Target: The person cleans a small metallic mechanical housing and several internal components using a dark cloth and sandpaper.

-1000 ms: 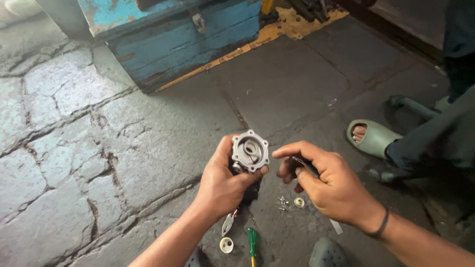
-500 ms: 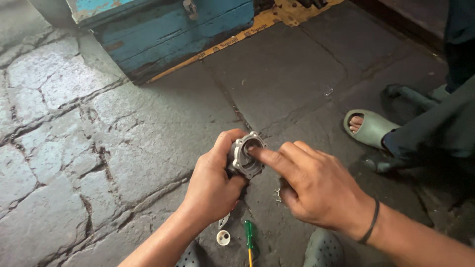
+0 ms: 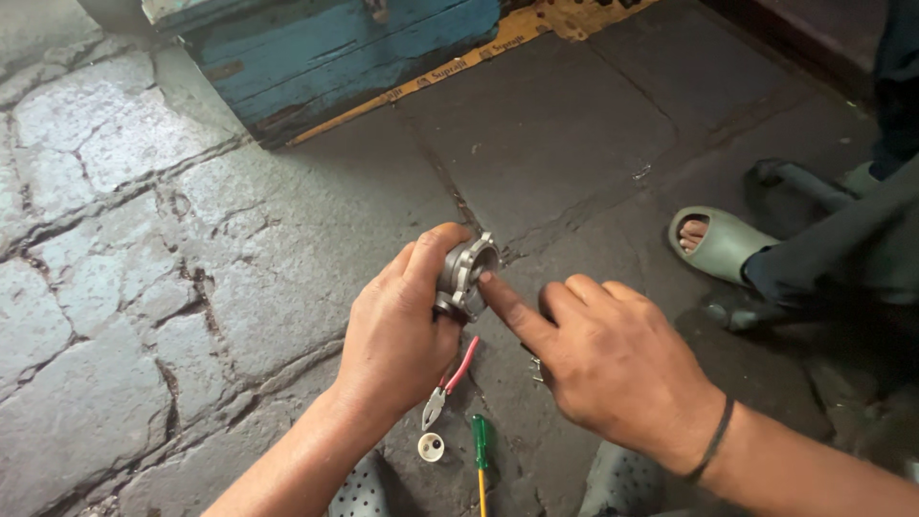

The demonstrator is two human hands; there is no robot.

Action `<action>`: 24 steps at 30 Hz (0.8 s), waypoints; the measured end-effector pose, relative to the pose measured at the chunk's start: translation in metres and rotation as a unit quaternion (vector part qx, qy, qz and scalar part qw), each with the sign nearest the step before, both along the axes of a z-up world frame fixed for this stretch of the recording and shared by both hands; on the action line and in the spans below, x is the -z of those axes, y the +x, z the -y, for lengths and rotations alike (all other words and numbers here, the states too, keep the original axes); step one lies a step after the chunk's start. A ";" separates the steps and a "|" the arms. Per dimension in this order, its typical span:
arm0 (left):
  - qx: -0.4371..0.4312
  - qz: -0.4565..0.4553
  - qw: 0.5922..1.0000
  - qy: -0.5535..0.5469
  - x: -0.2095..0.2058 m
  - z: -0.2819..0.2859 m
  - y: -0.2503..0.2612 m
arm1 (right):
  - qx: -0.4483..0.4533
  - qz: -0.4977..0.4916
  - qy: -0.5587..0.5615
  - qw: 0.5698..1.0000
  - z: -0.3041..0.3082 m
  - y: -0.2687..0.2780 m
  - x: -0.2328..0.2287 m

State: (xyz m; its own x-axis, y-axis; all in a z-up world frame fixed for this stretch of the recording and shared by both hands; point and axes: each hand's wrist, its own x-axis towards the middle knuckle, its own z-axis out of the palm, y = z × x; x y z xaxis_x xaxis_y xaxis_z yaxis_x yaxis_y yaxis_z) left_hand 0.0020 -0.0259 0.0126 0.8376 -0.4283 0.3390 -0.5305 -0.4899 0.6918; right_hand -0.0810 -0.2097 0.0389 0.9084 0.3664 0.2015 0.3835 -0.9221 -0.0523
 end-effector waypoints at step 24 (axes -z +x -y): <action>0.070 -0.189 0.977 -0.074 0.006 0.003 0.000 | 0.224 -0.270 0.723 0.595 0.037 0.016 0.027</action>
State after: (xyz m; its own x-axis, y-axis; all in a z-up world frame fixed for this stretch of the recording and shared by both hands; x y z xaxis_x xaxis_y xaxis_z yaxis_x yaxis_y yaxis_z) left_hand 0.0015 -0.0289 0.0062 0.8514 -0.5177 0.0836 -0.2785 -0.3112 0.9086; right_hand -0.0653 -0.2467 0.0121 0.9251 -0.1382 -0.3536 -0.3167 0.2324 -0.9196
